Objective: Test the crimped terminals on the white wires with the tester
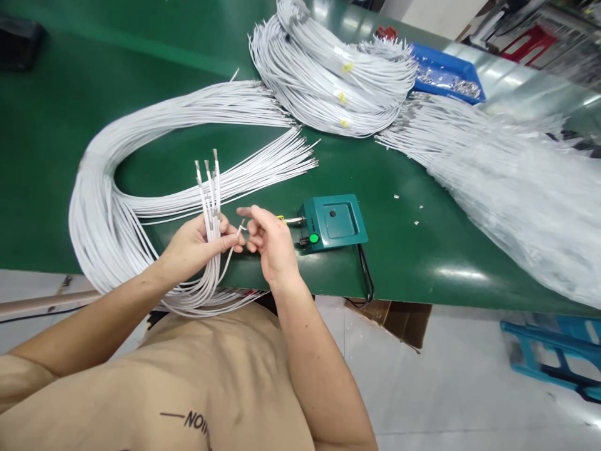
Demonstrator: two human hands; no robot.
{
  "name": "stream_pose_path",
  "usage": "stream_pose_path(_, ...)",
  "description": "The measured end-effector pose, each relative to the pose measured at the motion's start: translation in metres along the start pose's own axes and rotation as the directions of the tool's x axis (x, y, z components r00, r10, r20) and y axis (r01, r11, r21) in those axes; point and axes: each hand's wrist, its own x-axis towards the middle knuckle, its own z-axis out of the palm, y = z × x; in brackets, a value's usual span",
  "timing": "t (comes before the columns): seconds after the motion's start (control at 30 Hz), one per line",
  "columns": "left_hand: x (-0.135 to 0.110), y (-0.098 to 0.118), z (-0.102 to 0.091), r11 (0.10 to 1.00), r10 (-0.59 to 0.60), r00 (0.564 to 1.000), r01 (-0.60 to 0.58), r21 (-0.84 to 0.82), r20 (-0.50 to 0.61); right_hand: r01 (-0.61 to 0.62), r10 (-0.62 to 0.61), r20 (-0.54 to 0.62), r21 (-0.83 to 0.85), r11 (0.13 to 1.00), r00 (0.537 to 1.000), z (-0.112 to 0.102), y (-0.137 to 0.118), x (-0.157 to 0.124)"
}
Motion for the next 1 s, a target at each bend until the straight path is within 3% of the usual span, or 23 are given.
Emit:
stream_pose_path(0.17, -0.002, 0.001, 0.002, 1.0, -0.008, 1.0, 0.008, 0.019, -0.002, -0.026, 0.03, 0.027, -0.133, 0.991, 0.999, 0.002, -0.004, 0.002)
stream_pose_path(0.37, 0.0, 0.0, -0.002, 1.0, -0.023, 0.999, 0.023, 0.003, -0.022, -0.098, 0.093, 0.07, 0.069, 0.993, 0.993, -0.005, 0.005, -0.001)
stream_pose_path(0.5, 0.001, -0.002, -0.003, 1.0, -0.007, 0.999, 0.009, 0.03, -0.045, -0.074, 0.071, 0.038, 0.089, 0.993, 0.997, -0.007, 0.008, -0.004)
stream_pose_path(0.6, 0.002, -0.003, -0.003, 0.999, 0.006, 0.999, -0.005, 0.033, -0.045, 0.041, -0.043, -0.045, -0.051, 0.998, 0.998, -0.006, 0.009, -0.007)
stream_pose_path(0.7, 0.002, -0.003, -0.005, 1.0, 0.013, 0.999, -0.012, 0.027, -0.036, 0.165, -0.216, -0.123, -0.332, 0.929, 0.969, -0.003, 0.01, -0.01)
stream_pose_path(0.77, 0.002, -0.004, -0.005, 1.0, 0.003, 1.0, -0.002, 0.011, -0.028, 0.233, -0.339, -0.116, -0.52, 0.822, 0.934, -0.002, 0.011, -0.012)
stream_pose_path(0.83, 0.002, -0.003, -0.005, 0.999, -0.03, 1.0, 0.029, -0.035, -0.008, 0.316, -0.472, -0.037, -0.698, 0.643, 0.881, -0.003, 0.013, -0.012)
stream_pose_path(0.93, 0.003, 0.0, -0.005, 0.976, -0.113, 0.991, 0.125, -0.176, 0.074, 0.405, -0.611, 0.205, -0.89, 0.209, 0.765, -0.008, 0.017, -0.012)
stream_pose_path(1.0, 0.004, 0.001, -0.005, 0.941, -0.171, 0.975, 0.204, -0.27, 0.14, 0.41, -0.599, 0.373, -0.909, -0.082, 0.708, -0.013, 0.019, -0.01)
